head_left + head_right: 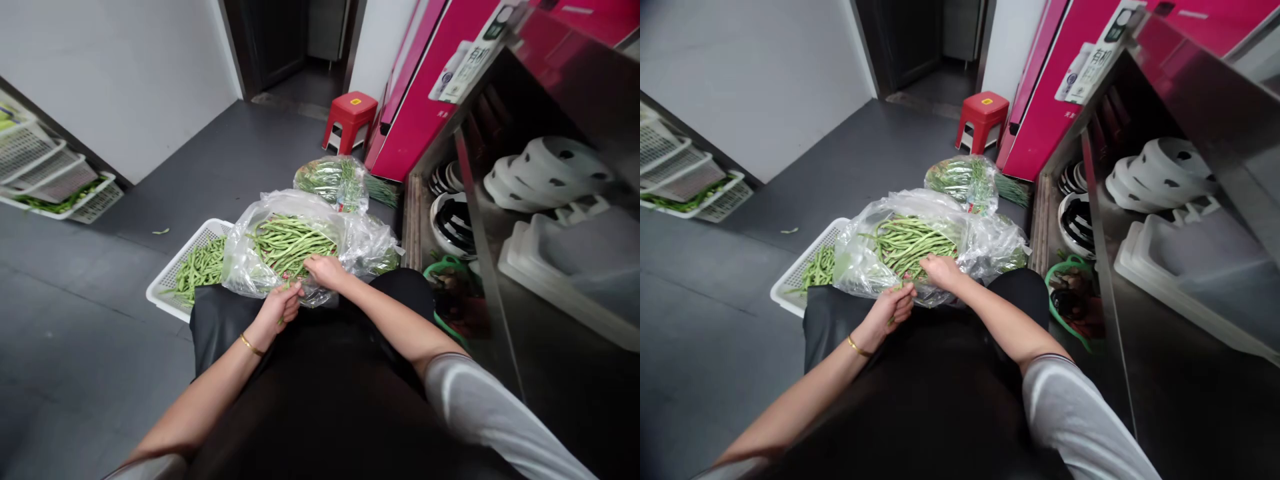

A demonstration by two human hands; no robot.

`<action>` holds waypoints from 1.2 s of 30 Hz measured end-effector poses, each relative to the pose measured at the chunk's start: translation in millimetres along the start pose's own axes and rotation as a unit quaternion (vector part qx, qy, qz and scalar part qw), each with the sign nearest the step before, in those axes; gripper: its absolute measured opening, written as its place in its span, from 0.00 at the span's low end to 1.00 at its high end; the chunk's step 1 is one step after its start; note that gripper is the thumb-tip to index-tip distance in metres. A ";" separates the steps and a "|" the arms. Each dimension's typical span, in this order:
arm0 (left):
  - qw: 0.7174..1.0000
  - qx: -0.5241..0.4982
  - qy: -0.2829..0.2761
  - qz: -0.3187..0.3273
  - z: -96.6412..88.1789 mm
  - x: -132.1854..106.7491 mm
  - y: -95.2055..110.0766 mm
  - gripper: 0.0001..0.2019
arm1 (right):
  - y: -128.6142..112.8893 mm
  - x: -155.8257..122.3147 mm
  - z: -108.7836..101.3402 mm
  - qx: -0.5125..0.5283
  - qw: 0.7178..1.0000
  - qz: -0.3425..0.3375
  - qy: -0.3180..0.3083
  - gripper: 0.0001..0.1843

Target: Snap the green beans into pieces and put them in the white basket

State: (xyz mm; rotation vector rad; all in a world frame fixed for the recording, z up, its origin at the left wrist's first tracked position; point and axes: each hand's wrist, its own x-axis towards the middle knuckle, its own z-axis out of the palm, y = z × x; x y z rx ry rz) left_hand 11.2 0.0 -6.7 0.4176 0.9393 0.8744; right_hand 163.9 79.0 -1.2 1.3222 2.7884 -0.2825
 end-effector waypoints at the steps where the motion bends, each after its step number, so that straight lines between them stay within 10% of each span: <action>1: 1.000 0.004 0.000 0.006 0.9 -3.5 0.0 0.14 | -3.3 8.5 5.1 -0.010 1.000 -0.016 -0.024 0.15; 8: 0.999 0.014 0.038 -0.026 -9.2 -19.9 4.7 0.16 | -23.3 40.0 2.6 -0.002 0.996 -0.089 -0.032 0.11; 15: 0.996 -0.082 -0.015 -0.028 5.6 5.0 7.3 0.17 | -24.2 -36.4 -32.2 0.190 0.933 -0.108 0.286 0.11; 20: 0.995 -0.093 -0.016 0.044 22.1 9.5 7.1 0.15 | -21.0 -95.6 -0.9 0.266 0.900 -0.059 0.340 0.11; 30: 0.987 -0.086 0.041 0.132 17.9 -0.2 -12.3 0.18 | -26.9 -100.7 4.3 0.420 0.900 0.116 -0.019 0.20; 36: 0.971 -0.214 -0.041 0.103 16.0 -1.3 -18.4 0.20 | -23.4 -63.1 -9.8 0.663 0.687 0.148 0.259 0.15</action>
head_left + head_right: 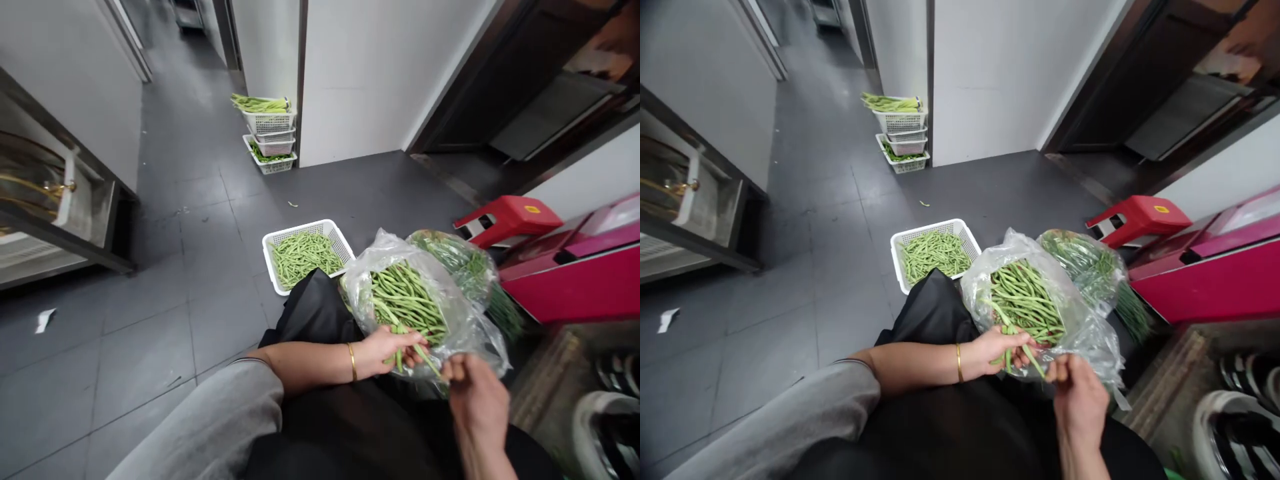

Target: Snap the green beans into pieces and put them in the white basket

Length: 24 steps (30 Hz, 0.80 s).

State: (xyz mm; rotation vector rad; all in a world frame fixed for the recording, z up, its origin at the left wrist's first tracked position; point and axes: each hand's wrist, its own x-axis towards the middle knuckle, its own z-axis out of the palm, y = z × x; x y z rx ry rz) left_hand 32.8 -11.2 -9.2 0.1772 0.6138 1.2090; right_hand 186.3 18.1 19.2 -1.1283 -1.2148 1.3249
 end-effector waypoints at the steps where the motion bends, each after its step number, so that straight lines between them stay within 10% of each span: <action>1: 1.000 0.014 -0.007 0.003 1.4 -2.8 0.7 0.20 | -3.3 7.7 -2.1 0.029 0.999 -0.019 0.025 0.16; 4: 0.992 0.121 -0.036 -0.005 7.7 -17.1 8.5 0.20 | -13.4 15.5 -17.3 -0.058 0.986 0.075 -0.136 0.17; 7: 0.969 0.229 -0.089 -0.025 11.2 -23.9 23.0 0.20 | -19.0 7.8 -29.1 -0.145 0.886 0.212 -0.386 0.23; 10: 0.934 0.331 -0.121 -0.064 13.3 -15.7 31.6 0.19 | -22.5 15.3 -27.2 -0.053 0.959 0.149 -0.236 0.30; 14: 0.889 0.434 -0.112 -0.093 19.5 -10.1 28.6 0.16 | -26.9 37.2 -23.1 -0.005 0.985 0.083 -0.151 0.23; 24: 0.979 0.200 0.001 0.031 38.6 -11.1 29.3 0.19 | 2.4 -2.3 7.6 0.132 0.985 0.110 -0.015 0.18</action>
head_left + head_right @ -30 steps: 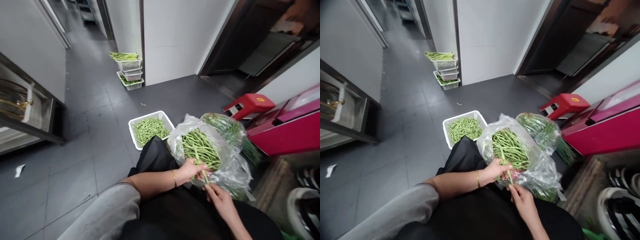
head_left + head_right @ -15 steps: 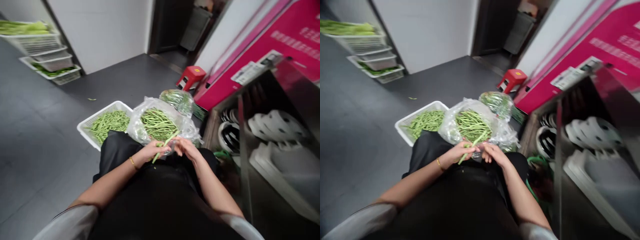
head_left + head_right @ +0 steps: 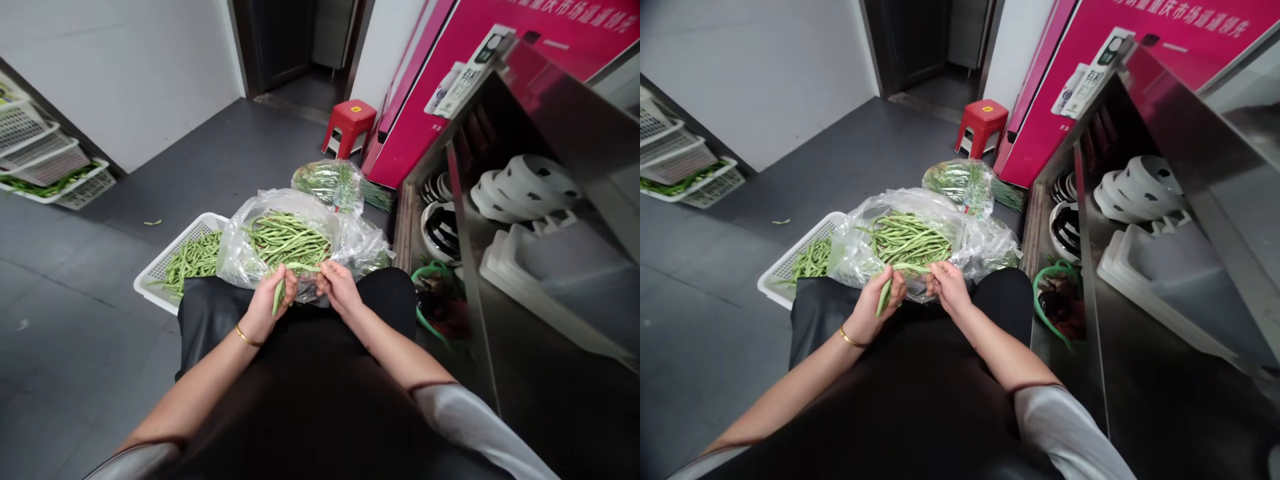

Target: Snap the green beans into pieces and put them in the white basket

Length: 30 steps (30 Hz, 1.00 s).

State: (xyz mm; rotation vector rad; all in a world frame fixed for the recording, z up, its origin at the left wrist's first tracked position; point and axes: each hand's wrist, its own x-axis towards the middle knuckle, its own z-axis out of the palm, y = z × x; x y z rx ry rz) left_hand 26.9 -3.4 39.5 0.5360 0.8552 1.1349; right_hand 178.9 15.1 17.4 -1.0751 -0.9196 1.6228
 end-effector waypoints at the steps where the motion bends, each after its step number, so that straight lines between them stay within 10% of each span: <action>1: 0.999 -0.027 0.033 0.000 0.1 3.6 -0.1 0.19 | -1.3 -3.0 2.1 -0.054 0.998 -0.028 0.010 0.17; 7: 0.983 -0.035 0.177 -0.014 -24.3 21.1 -1.5 0.16 | -8.6 -26.6 -1.9 -0.448 0.846 -0.278 -0.073 0.14; 13: 0.978 0.108 -0.020 -0.177 -21.3 3.5 -12.2 0.16 | 6.5 -20.4 -16.5 -0.568 0.750 -0.295 -0.166 0.18; 18: 0.973 0.154 -0.020 -0.171 -9.3 -3.0 -16.7 0.16 | 3.8 -12.1 -20.0 -0.669 0.691 -0.244 -0.126 0.20; 21: 0.968 0.169 -0.033 -0.184 -13.9 -3.5 -17.9 0.18 | -4.1 -10.5 -20.4 -0.664 0.703 -0.195 -0.166 0.20; 26: 0.957 0.168 -0.147 -0.185 -29.8 -7.8 -19.3 0.16 | -19.1 -12.3 -21.5 -0.343 0.866 -0.029 -0.363 0.28; 30: 0.980 0.072 -0.143 -0.121 -41.2 -7.4 -13.3 0.13 | -38.2 4.3 -21.7 -0.316 0.794 0.105 -0.509 0.28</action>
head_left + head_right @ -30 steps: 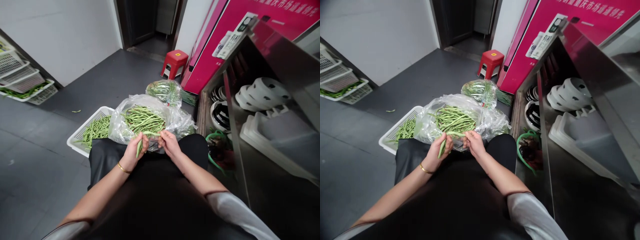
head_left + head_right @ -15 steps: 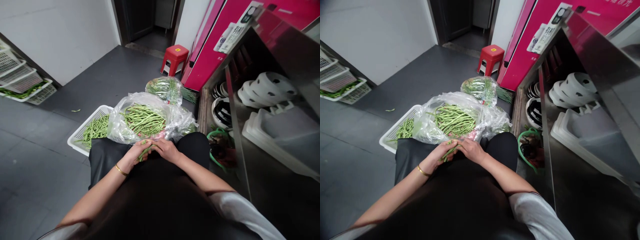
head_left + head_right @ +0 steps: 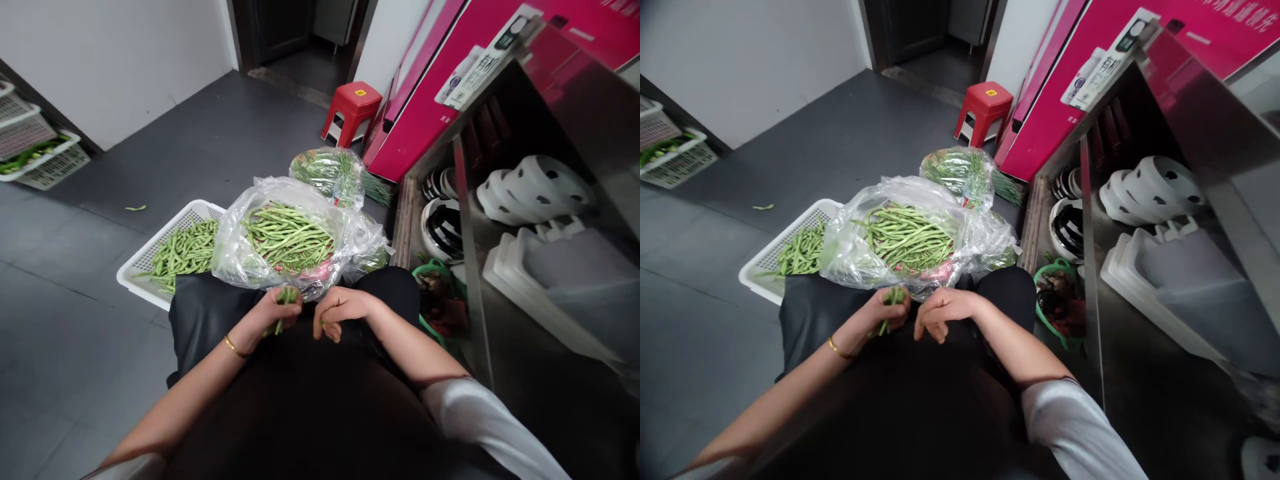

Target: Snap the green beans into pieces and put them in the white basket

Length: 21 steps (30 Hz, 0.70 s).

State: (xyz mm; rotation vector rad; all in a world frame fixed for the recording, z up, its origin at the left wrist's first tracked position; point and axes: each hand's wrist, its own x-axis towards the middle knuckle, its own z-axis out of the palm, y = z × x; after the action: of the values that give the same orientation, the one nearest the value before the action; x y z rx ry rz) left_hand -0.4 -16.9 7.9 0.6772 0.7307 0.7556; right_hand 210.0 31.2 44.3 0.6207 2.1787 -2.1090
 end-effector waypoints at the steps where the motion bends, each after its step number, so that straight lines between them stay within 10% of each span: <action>1: 0.999 -0.035 0.020 0.024 -2.7 -0.3 2.2 0.13 | -1.3 4.1 -8.8 -0.088 0.995 0.054 0.001 0.26; 5: 0.993 -0.089 0.071 0.039 -10.7 2.2 8.9 0.11 | 9.3 44.2 -39.2 -0.484 0.826 0.200 0.208 0.17; 7: 0.991 -0.107 0.076 0.008 -13.7 5.3 9.2 0.12 | 18.8 67.4 -46.8 -0.554 0.782 0.208 0.197 0.14; 10: 0.983 -0.147 0.105 -0.038 -18.2 11.5 7.1 0.11 | 25.3 81.6 -47.5 -0.566 0.781 0.189 0.185 0.11; 17: 0.981 -0.112 0.151 -0.046 -0.2 33.8 0.8 0.11 | 20.1 29.2 9.9 -0.413 0.762 -0.158 0.473 0.08; 21: 0.975 -0.152 0.159 0.028 18.3 38.9 6.7 0.11 | 30.7 9.3 43.8 -0.311 0.777 -0.149 0.526 0.06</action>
State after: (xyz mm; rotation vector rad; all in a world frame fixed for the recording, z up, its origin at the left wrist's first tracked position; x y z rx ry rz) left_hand 31.6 12.5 10.4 0.3016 0.8664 1.0176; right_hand 200.6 -9.1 9.1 1.7251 3.4349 -0.8941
